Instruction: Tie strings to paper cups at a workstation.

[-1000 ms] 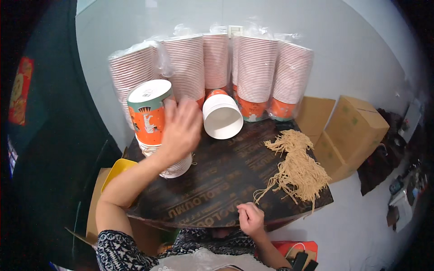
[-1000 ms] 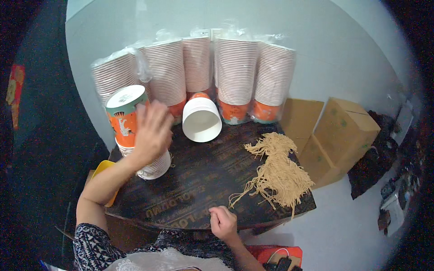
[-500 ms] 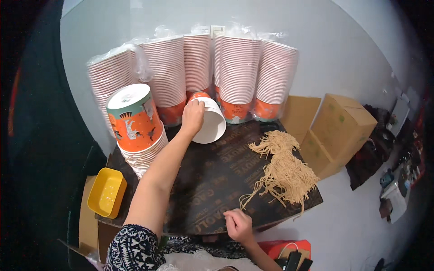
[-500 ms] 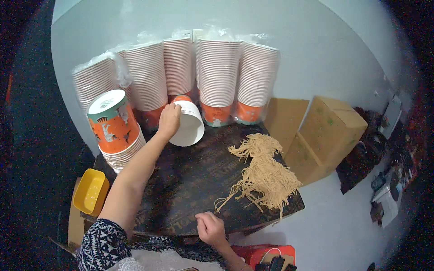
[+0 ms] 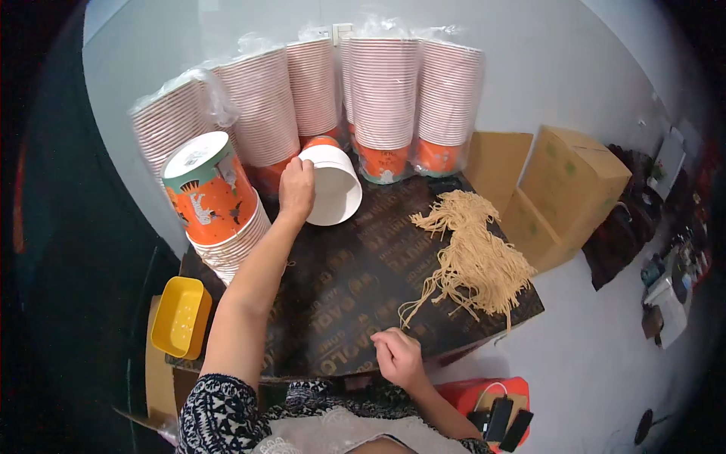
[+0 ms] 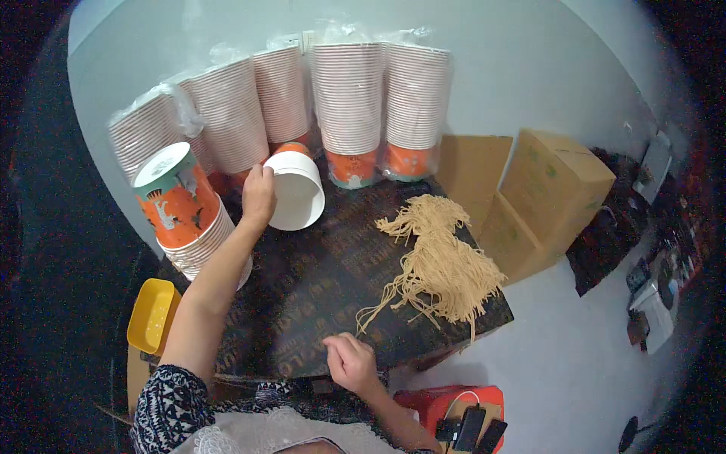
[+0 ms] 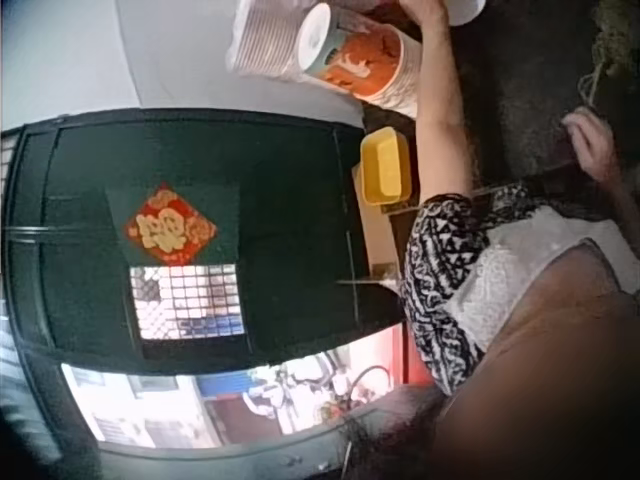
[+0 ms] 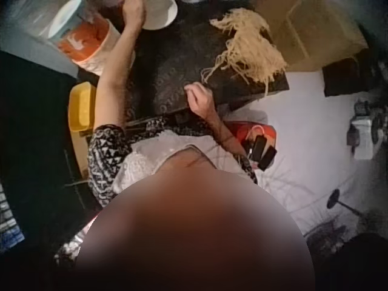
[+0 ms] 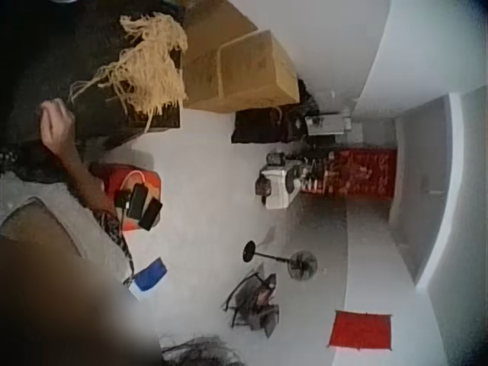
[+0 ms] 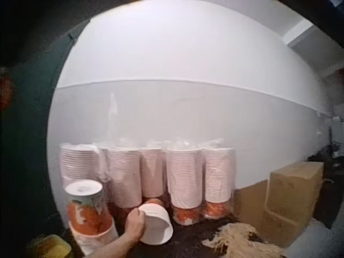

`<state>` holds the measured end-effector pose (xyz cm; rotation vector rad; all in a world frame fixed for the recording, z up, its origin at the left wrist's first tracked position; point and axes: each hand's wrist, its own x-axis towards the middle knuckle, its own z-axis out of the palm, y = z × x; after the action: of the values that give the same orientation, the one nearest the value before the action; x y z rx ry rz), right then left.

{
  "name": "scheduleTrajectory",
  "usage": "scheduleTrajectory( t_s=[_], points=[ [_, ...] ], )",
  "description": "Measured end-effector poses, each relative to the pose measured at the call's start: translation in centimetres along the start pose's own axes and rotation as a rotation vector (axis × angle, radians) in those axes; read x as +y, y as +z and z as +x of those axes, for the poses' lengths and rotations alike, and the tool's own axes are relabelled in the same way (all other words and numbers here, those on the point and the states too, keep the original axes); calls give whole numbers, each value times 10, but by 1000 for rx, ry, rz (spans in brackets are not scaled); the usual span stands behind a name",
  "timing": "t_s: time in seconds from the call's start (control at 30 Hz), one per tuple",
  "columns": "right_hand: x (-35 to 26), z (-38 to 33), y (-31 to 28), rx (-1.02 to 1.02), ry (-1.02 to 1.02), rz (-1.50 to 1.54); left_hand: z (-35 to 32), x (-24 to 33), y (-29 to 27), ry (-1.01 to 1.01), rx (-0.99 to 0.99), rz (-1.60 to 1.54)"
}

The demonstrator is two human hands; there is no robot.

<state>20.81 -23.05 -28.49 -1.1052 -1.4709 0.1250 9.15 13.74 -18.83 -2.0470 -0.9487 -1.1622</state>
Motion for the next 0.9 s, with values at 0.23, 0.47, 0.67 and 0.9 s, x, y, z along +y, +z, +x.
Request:
scheduleTrajectory(
  t_s=[0.23,0.47,0.67,0.9],
  points=[
    [0,0,2,-3,-4,-10,-15,4,-8,-1,-21,-22],
    [-1,-2,-1,-30,31,-44,-22,29,-37,-90,-69,-75],
    [-2,-2,0,-41,40,-50,-26,53,-94,-296,-236,-445],
    [-6,-3,0,137,45,17,-24,42,-156,-592,-630,-829]
  ],
)
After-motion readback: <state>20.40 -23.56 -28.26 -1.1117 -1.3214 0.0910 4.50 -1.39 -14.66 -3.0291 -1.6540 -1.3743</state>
